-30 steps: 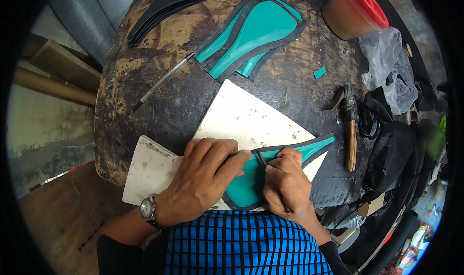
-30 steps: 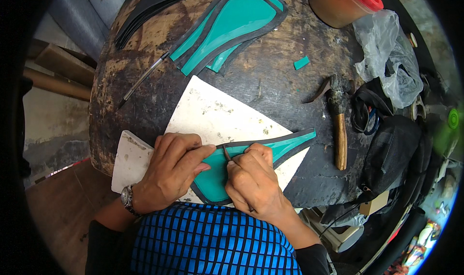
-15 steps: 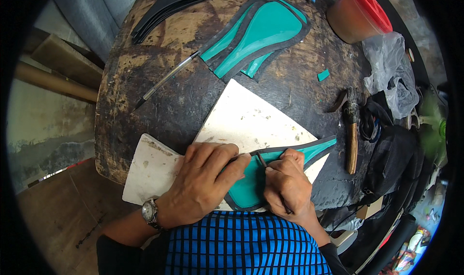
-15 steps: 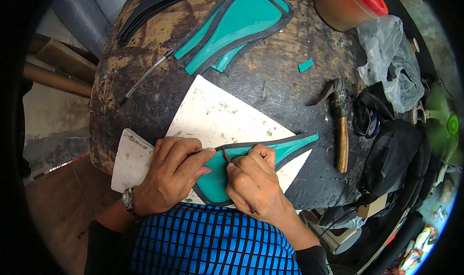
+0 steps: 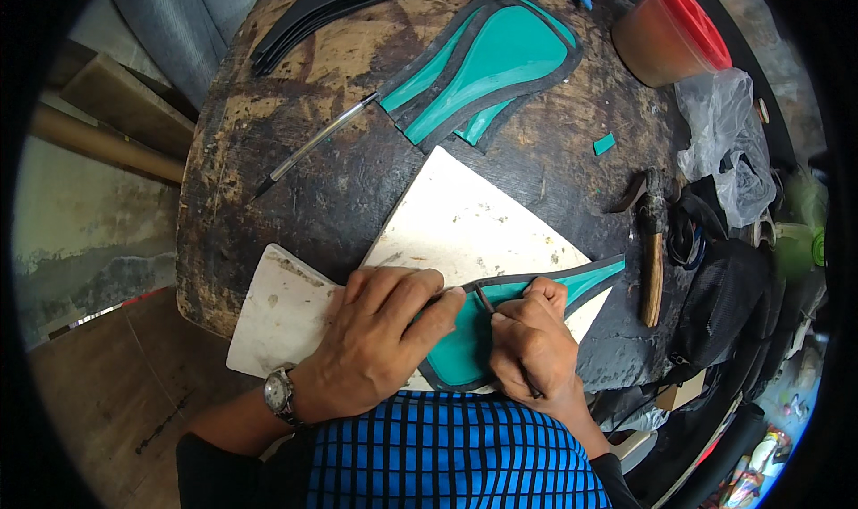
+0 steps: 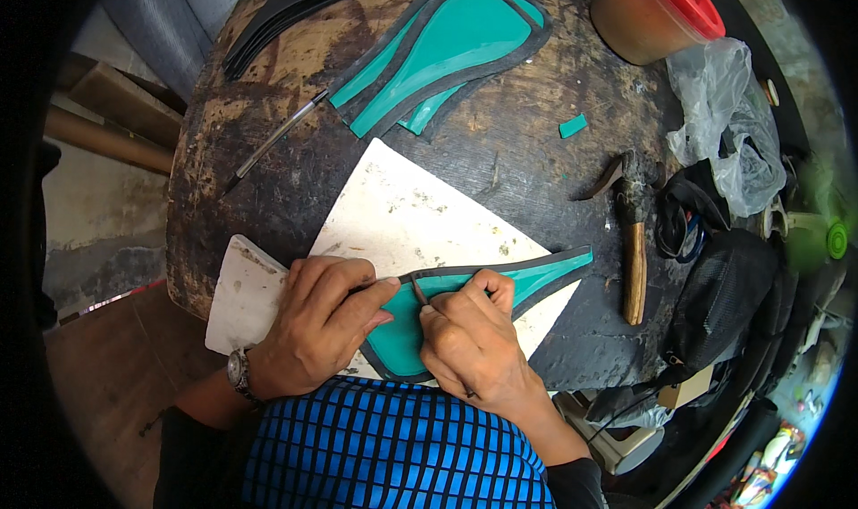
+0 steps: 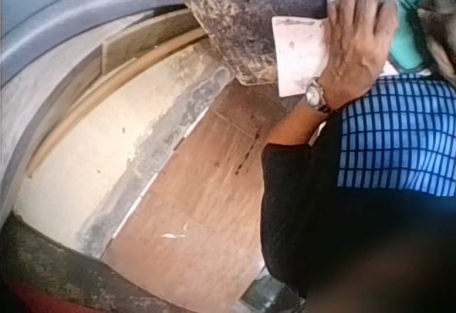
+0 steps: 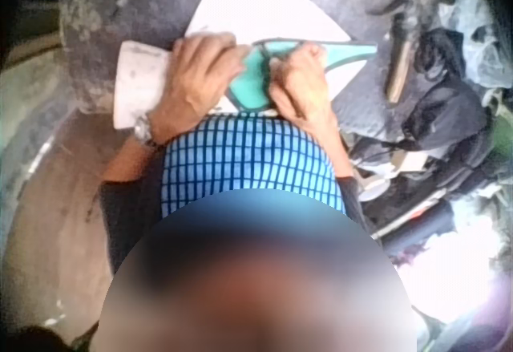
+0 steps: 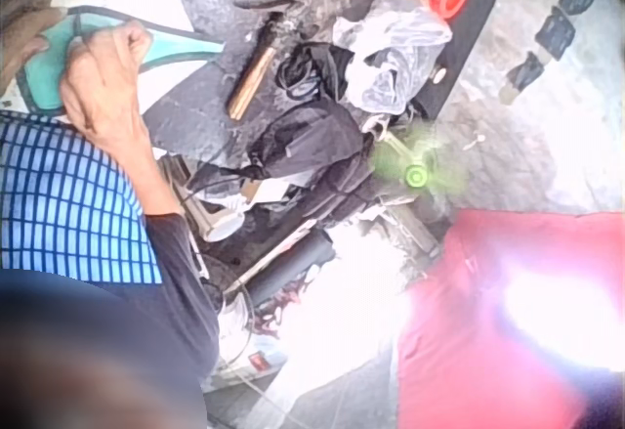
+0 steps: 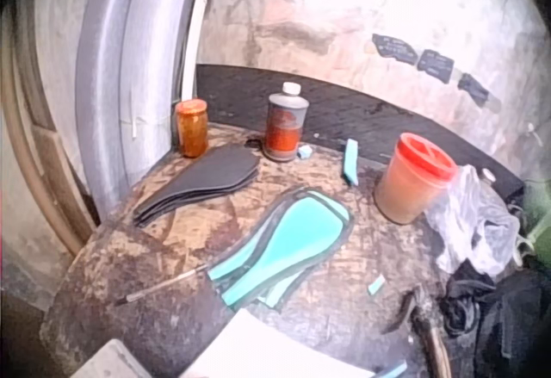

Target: The person assembles a shoe insole by attaching a black border to a green insole. They use a hammer to tap the border into place and a pointed tool to press and adjust the edges. The person repeatedly flips the insole to work on different sections of the border.

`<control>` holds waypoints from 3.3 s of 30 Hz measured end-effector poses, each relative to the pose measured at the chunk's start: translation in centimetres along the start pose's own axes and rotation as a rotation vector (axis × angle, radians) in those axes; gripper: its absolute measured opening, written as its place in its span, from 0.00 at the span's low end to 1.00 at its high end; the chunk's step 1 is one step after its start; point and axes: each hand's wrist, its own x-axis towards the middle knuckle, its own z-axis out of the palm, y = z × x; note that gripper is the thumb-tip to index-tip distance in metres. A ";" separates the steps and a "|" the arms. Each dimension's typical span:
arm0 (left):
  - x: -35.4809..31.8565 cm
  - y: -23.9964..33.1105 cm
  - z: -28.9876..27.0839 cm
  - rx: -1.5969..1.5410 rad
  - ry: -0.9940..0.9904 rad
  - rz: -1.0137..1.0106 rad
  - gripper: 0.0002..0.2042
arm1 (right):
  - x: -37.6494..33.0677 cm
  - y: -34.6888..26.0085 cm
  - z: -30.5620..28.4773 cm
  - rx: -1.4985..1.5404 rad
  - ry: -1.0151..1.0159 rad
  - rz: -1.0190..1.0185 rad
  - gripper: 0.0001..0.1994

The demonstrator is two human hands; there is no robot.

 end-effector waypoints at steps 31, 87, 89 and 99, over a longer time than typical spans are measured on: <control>-1.3 0.1 -0.5 -0.042 -0.007 -0.037 0.21 | 0.2 0.0 0.1 -0.081 -0.066 -0.034 0.14; 2.1 -1.9 -1.3 -0.105 -0.216 -0.029 0.26 | 0.0 -0.3 -0.1 -0.114 -0.047 -0.034 0.14; 2.1 -2.0 -1.3 -0.102 -0.213 -0.029 0.26 | 0.1 -0.4 0.0 -0.107 -0.015 -0.040 0.13; 1.9 -1.2 -1.5 -0.091 -0.185 -0.090 0.26 | 0.1 -0.6 -0.4 -0.125 -0.127 -0.032 0.15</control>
